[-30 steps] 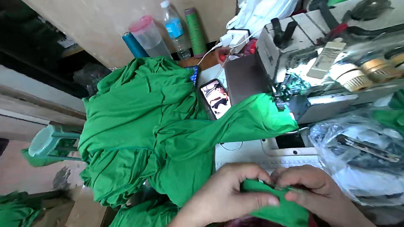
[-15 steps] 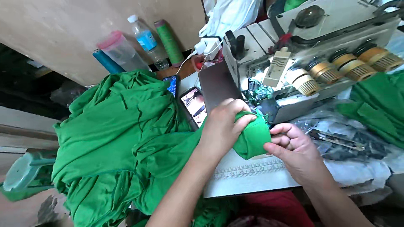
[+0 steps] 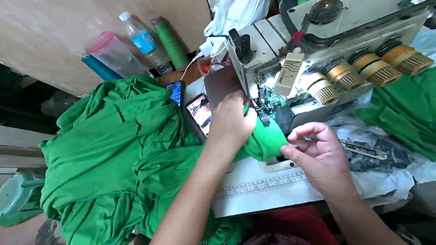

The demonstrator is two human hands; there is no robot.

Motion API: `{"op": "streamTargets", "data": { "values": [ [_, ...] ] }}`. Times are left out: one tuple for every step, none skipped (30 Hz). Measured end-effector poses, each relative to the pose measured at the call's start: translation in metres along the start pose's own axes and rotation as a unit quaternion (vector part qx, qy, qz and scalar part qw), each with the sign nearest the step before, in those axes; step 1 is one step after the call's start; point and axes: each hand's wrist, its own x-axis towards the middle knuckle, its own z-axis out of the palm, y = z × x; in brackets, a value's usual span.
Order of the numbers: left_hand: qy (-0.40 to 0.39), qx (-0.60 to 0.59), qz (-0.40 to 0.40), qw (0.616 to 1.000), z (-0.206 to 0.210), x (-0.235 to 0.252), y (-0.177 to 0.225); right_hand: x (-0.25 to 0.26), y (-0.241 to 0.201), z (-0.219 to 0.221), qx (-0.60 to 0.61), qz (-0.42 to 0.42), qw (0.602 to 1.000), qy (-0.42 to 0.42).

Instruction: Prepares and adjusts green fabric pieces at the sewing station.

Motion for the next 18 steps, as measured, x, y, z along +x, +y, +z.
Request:
{"op": "streamTargets", "data": {
  "values": [
    [0.012,0.011,0.003,1.0,0.001,0.003,0.0,0.001,-0.002,0.001,-0.014,-0.01,1.0,-0.004],
    [0.023,0.013,0.006,1.0,0.002,0.003,-0.001,0.001,-0.003,0.001,-0.023,-0.02,0.999,-0.011],
    [0.036,0.004,0.011,0.999,0.003,0.002,-0.002,0.0,-0.003,0.0,-0.023,-0.032,0.999,-0.021],
    [0.043,-0.02,0.013,0.999,0.002,-0.001,-0.003,0.0,-0.003,-0.001,-0.019,-0.046,0.998,-0.032],
    [0.04,-0.063,0.009,0.997,-0.002,-0.006,-0.005,-0.001,-0.003,-0.002,-0.012,-0.057,0.997,-0.044],
    [0.029,-0.131,-0.003,0.991,-0.009,-0.013,-0.007,-0.001,-0.005,-0.003,-0.006,-0.068,0.996,-0.056],
    [0.011,-0.221,-0.016,0.975,-0.016,-0.02,-0.009,0.0,-0.007,-0.005,-0.006,-0.08,0.994,-0.072],
    [-0.013,-0.319,-0.027,0.947,-0.023,-0.027,-0.01,0.001,-0.009,-0.007,-0.009,-0.093,0.992,-0.087],
    [-0.033,-0.412,-0.025,0.91,-0.028,-0.034,-0.012,0.004,-0.011,-0.008,-0.021,-0.105,0.989,-0.099],
    [-0.046,-0.49,-0.01,0.87,-0.031,-0.038,-0.015,0.006,-0.012,-0.008,-0.04,-0.115,0.987,-0.108],
    [-0.048,-0.547,0.016,0.836,-0.03,-0.042,-0.018,0.009,-0.013,-0.008,-0.069,-0.121,0.983,-0.116],
    [-0.039,-0.567,0.055,0.821,-0.028,-0.043,-0.02,0.013,-0.014,-0.009,-0.104,-0.124,0.979,-0.126],
    [-0.021,-0.552,0.098,0.828,-0.026,-0.043,-0.021,0.018,-0.015,-0.008,-0.143,-0.125,0.972,-0.137],
    [0.004,-0.509,0.139,0.849,-0.024,-0.042,-0.021,0.022,-0.017,-0.007,-0.185,-0.125,0.963,-0.149],
    [0.032,-0.436,0.177,0.882,-0.024,-0.04,-0.021,0.027,-0.019,-0.006,-0.224,-0.126,0.953,-0.162],
    [0.052,-0.34,0.216,0.914,-0.026,-0.036,-0.022,0.031,-0.022,-0.005,-0.255,-0.127,0.943,-0.174],
    [0.062,-0.236,0.251,0.937,-0.031,-0.032,-0.024,0.035,-0.024,-0.004,-0.28,-0.129,0.933,-0.186],
    [0.064,-0.145,0.277,0.948,-0.036,-0.029,-0.025,0.039,-0.026,-0.004,-0.293,-0.134,0.926,-0.198]
  ]
}}
